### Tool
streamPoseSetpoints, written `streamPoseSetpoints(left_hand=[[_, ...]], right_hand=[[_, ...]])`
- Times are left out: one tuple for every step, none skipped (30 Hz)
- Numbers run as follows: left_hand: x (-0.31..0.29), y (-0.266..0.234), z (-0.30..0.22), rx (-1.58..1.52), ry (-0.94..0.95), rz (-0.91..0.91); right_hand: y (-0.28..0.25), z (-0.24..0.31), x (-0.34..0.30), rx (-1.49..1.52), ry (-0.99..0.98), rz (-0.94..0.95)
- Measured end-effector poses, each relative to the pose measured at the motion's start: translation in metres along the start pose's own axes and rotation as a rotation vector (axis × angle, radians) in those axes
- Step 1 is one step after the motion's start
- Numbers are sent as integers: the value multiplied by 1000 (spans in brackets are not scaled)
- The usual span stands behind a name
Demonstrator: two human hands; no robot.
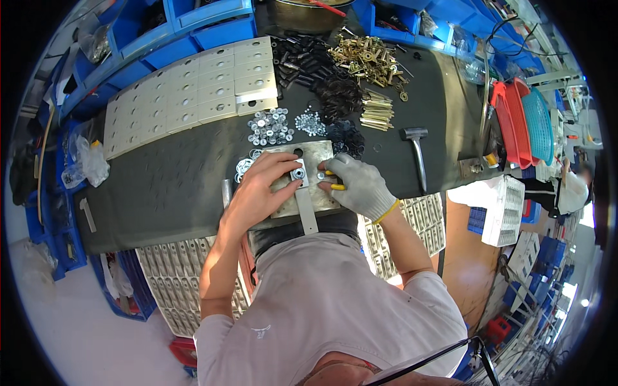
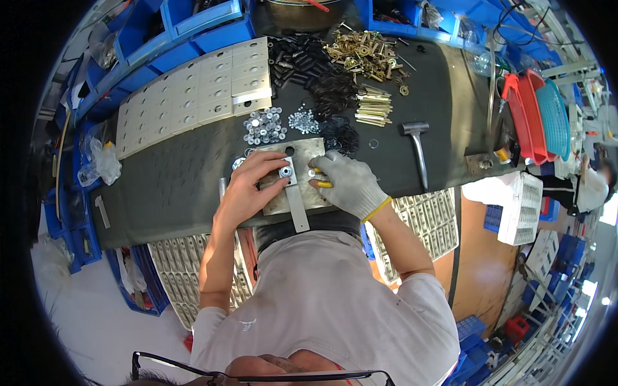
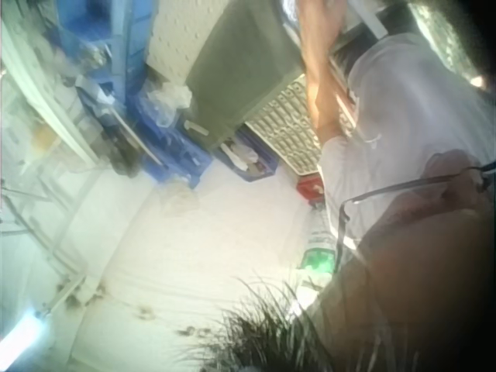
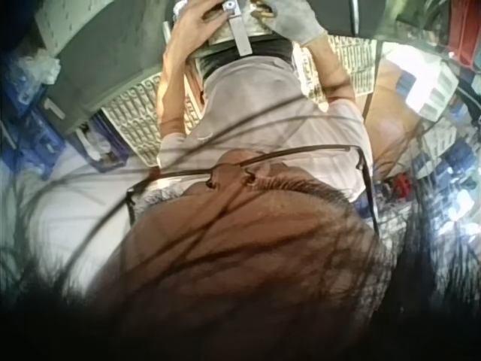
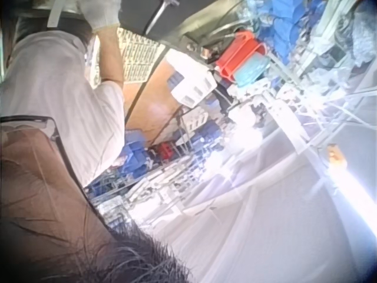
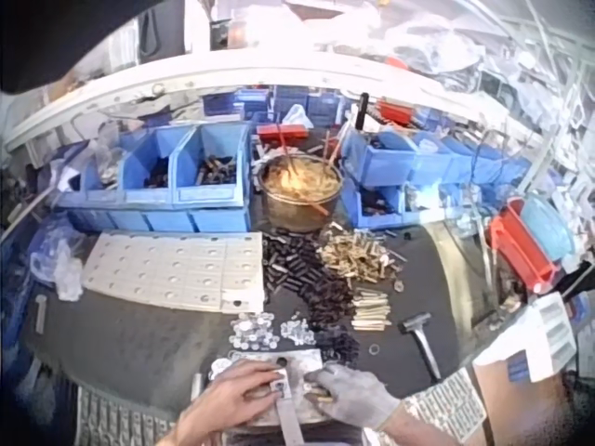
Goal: The recorder is assembling metal components by placing washers and screws onto a base plate and securing them using pliers and a hammer.
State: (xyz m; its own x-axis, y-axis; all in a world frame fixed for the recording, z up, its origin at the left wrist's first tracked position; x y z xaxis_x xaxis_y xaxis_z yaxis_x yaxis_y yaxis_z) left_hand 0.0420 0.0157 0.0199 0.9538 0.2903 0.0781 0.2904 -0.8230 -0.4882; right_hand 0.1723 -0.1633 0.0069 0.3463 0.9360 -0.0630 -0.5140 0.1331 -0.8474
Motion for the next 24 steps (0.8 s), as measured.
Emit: streamPoseSetpoints(left_hand=[[-2,0,-1,15,-4,-19],[-2,1,-1,30,-9,-39],[-1,-1,0,30,-9,-38],[1,-2,0,22,-1,-4],[3,-3,0,13,8,29],[5,-4,-1,14,8,29],[7,-5,-1,29,14,49],[8,-5,-2,45,21,70],[7,-4,-1,44,22,72],[6,-4,1,27,12,59],[5,-4,2,9,3,47],[2,0,4,8,4,50],[-1,1,5,-13,-11,12],[-3,1,7,-33,-26,-26],[-3,1,6,-33,-28,-26],[-2,1,5,-26,-13,-21],[-2,1,4,-19,2,-15],[0,-1,4,-17,0,-20],[2,-2,5,-22,-16,9],[3,-3,6,-26,-33,37],[2,-4,5,-24,-34,33],[2,-4,2,21,-8,31],[2,-4,0,67,19,28],[1,-4,-3,65,18,28]], right_hand=[[0,0,-1,8,-12,-27],[-1,-1,-1,15,-24,-54],[0,-2,-2,16,-23,-54],[0,-3,-2,24,-22,-64],[0,-3,-2,33,-20,-74],[0,-3,-2,33,-20,-75],[0,-3,-2,31,-7,-72],[1,-3,-2,29,6,-70],[1,-3,-2,29,8,-71],[2,-2,-2,26,1,-81],[2,-2,-1,23,-5,-90],[2,-2,-1,23,-2,-92],[2,-2,-1,29,1,-89],[2,-2,-1,35,4,-86],[2,-1,0,35,4,-85],[3,-2,2,24,35,-45],[4,-3,2,12,65,-4],[3,-2,3,12,60,-2],[2,-1,4,9,64,2],[1,-1,4,6,69,7],[2,-1,3,6,65,8],[4,-3,2,4,49,-18],[4,-3,2,2,34,-43],[5,-3,2,1,35,-41]])
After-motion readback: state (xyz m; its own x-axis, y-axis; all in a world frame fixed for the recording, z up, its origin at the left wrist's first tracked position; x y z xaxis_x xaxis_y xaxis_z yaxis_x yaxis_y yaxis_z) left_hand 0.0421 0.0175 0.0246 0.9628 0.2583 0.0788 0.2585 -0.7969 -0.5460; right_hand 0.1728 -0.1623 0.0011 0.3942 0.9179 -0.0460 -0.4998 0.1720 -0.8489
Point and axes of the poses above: each hand's wrist, its own x-axis towards the middle knuckle, its own y-axis out of the palm, z = x × y, the point moved 4 cm from there along x, towards the middle knuckle, and after that the axes turned 7 degrees about -y, right-handed, at the moved point
